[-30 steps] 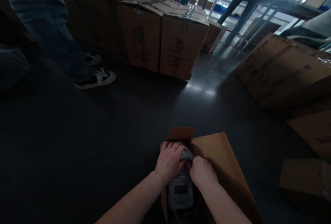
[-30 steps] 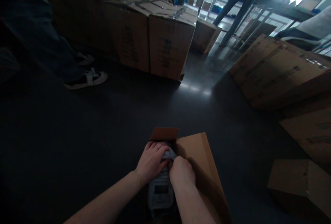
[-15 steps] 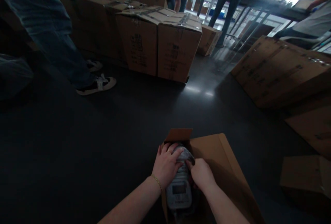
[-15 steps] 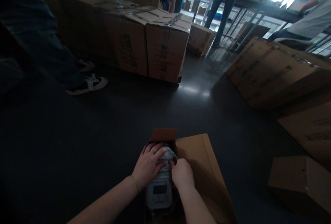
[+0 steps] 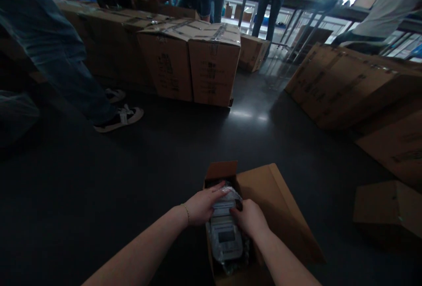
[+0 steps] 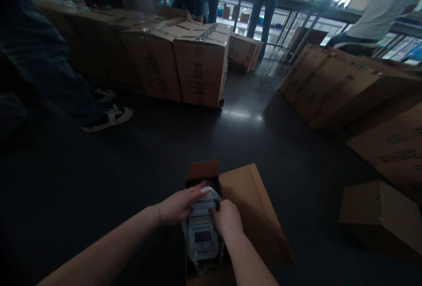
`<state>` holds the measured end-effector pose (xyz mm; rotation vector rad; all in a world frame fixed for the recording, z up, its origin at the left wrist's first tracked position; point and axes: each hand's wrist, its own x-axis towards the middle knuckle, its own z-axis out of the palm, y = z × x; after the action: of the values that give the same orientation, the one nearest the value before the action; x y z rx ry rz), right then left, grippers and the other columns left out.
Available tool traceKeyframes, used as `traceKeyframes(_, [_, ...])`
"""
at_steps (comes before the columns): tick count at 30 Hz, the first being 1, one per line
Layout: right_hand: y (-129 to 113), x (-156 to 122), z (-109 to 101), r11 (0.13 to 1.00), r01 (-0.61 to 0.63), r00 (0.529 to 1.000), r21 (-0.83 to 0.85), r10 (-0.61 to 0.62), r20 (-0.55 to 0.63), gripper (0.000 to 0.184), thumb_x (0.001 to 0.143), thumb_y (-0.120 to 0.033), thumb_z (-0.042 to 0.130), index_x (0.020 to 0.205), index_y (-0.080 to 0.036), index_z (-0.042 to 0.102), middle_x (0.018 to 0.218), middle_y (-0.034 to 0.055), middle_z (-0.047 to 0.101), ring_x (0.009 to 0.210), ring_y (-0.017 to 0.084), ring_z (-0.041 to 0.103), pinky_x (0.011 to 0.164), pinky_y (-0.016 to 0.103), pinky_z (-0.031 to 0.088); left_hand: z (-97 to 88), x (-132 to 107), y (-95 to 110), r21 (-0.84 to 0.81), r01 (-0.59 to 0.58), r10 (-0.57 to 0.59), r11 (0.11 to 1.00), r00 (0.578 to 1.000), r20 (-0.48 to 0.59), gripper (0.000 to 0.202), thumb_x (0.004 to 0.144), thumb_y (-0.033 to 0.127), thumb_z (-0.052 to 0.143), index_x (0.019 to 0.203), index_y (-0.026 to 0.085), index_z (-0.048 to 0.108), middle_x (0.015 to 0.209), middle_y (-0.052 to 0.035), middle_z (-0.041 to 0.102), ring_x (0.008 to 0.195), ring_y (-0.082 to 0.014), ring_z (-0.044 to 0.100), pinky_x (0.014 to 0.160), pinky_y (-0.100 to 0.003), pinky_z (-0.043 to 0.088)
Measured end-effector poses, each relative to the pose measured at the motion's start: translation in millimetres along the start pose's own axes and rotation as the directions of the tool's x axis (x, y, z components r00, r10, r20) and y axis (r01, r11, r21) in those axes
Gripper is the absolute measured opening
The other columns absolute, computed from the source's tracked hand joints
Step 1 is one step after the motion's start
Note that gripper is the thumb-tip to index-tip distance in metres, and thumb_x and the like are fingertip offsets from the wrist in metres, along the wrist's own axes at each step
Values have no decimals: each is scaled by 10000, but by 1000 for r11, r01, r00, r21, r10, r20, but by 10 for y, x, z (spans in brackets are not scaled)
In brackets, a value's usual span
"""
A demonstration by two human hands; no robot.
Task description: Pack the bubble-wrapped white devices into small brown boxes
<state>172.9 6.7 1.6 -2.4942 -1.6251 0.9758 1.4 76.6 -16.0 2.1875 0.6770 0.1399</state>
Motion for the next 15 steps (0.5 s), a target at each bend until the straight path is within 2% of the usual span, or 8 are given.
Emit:
traceKeyframes(5, [-57,-38,-14,999,-22,999,27,23,-29,147,684,-177,509,699,-117,642,721,119,655,721,197,618,549,212,387,-4,-20,146,-45,4,-5,999,1000,-22,580,720,172,490,1263,291,322,1384,-38,236,1216,-198,327,1004,-343,304])
traceKeyframes(8, [-104,-293,-148,997,4,997,80,3,-80,186,718,-165,458,730,-129,640,745,106,656,715,175,613,564,205,391,42,-189,233,-97,58,-81,994,963,-257,390,730,152,464,1088,299,506,1327,7,349,1211,-197,332,999,-359,312])
traceKeyframes(9, [-101,-430,-222,992,38,996,123,-27,-88,211,743,-175,430,755,-145,640,728,81,656,690,156,609,566,196,395,53,-260,229,-158,100,-154,982,911,-383,292,751,173,448,1007,275,544,1271,0,418,1174,-191,381,974,-350,346])
traceKeyframes(10, [-82,-583,-308,975,93,992,200,-75,-97,241,768,-185,398,777,-163,638,694,51,651,652,137,602,569,188,403,55,-323,201,-238,149,-252,960,830,-498,210,772,213,438,945,246,553,1194,-17,485,1112,-184,445,936,-337,386])
traceKeyframes(12, [17,-896,-494,921,207,978,330,-182,-104,281,809,-271,369,872,-189,631,639,16,638,640,131,596,608,189,433,33,-395,79,-405,240,-454,882,658,-600,204,783,321,451,933,200,518,1064,-51,551,975,-175,533,857,-319,441])
traceKeyframes(13, [95,-1035,-581,900,236,971,365,-204,-125,283,804,-300,383,875,-194,635,636,15,639,654,136,599,627,190,446,11,-390,-3,-463,279,-527,841,615,-587,280,770,367,470,980,183,491,1051,-67,554,949,-179,546,841,-320,449])
traceKeyframes(14, [187,-1152,-656,887,259,965,381,-218,-148,282,796,-329,401,877,-204,641,677,20,650,674,139,602,635,187,455,-15,-356,-88,-497,313,-573,809,605,-553,370,755,398,485,1041,164,457,1071,-88,544,946,-186,549,834,-325,451])
traceKeyframes(15, [287,-1244,-717,884,270,961,382,-222,-164,276,785,-349,422,879,-216,646,715,25,658,691,143,606,640,185,463,-41,-296,-168,-513,336,-595,790,622,-509,454,745,413,494,1103,145,419,1109,-112,524,949,-193,551,826,-327,455])
